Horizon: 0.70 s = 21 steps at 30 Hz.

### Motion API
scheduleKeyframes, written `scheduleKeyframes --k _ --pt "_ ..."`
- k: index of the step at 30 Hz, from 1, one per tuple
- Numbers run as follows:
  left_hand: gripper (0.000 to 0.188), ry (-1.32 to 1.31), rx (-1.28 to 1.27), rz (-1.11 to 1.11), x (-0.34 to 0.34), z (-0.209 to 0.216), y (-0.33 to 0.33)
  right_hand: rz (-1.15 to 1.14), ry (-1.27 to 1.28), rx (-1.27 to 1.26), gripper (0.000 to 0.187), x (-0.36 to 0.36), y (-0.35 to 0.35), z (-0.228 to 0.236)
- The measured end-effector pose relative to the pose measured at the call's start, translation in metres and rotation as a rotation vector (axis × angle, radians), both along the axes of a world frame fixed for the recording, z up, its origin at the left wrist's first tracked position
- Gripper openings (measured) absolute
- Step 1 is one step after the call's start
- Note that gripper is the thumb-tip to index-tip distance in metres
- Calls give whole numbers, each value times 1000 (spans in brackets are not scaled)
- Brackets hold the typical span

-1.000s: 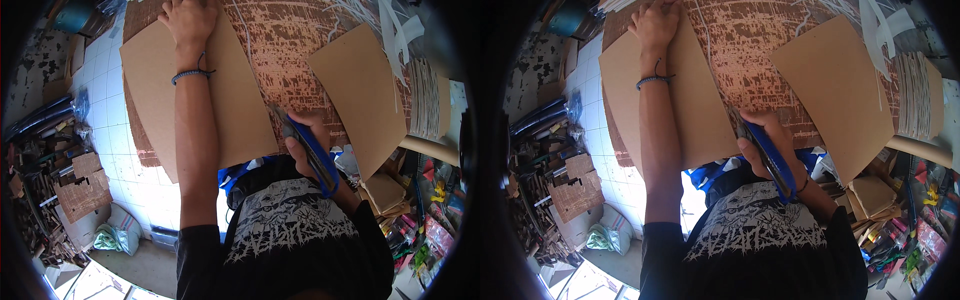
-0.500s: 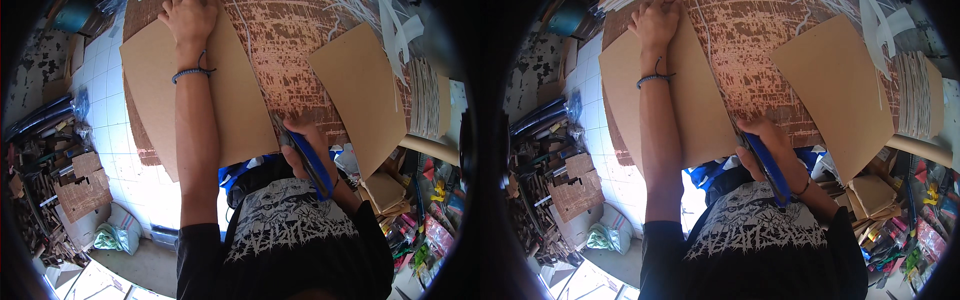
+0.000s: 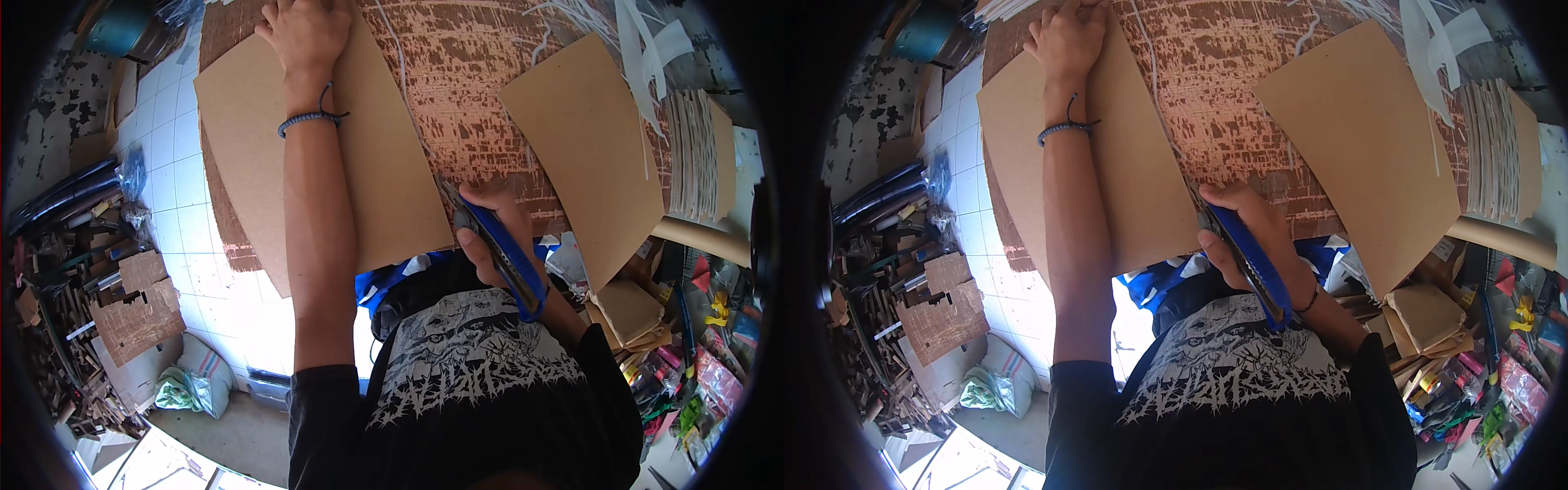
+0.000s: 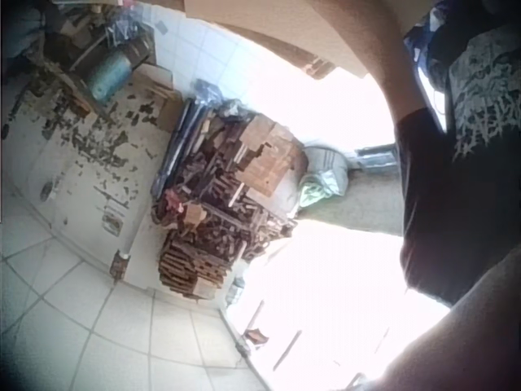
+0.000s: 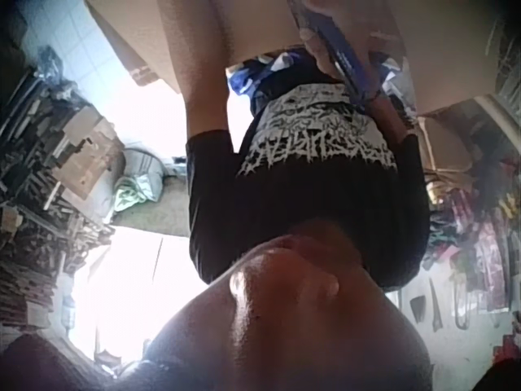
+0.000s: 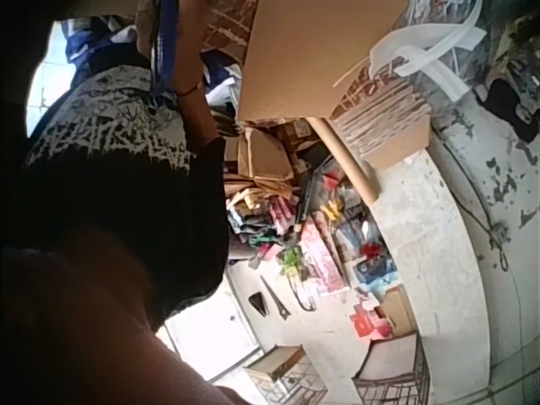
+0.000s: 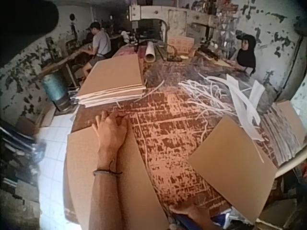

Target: The person aligns a foam sheet with cardboard boards and trims the excess foam from the edges using a utility knife.

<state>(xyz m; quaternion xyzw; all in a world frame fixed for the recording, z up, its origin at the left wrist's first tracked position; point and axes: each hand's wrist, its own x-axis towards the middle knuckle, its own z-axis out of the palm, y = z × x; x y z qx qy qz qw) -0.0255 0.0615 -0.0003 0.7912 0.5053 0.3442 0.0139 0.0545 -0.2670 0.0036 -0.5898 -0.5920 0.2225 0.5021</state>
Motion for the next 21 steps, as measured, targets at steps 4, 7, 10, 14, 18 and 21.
scheduleKeyframes --k 4,7,10,14,18,21 --pt "21 6 18 19 -1 -3 0 25 -47 -70 40 -2 -9 9" --pt "21 -17 -4 4 0 1 -6 75 -44 -45 40 0 -21 12" --pt "21 -7 4 6 -3 -1 -1 128 -59 -129 40 5 -29 19" --pt "21 7 69 10 -2 -5 1 44 71 -115 40 7 -21 13" --pt "22 -35 -28 -8 0 -1 -1 16 -26 -97 40 4 -11 11" --pt "21 -20 -15 -13 -1 2 0 33 -65 -23 40 0 -5 8"
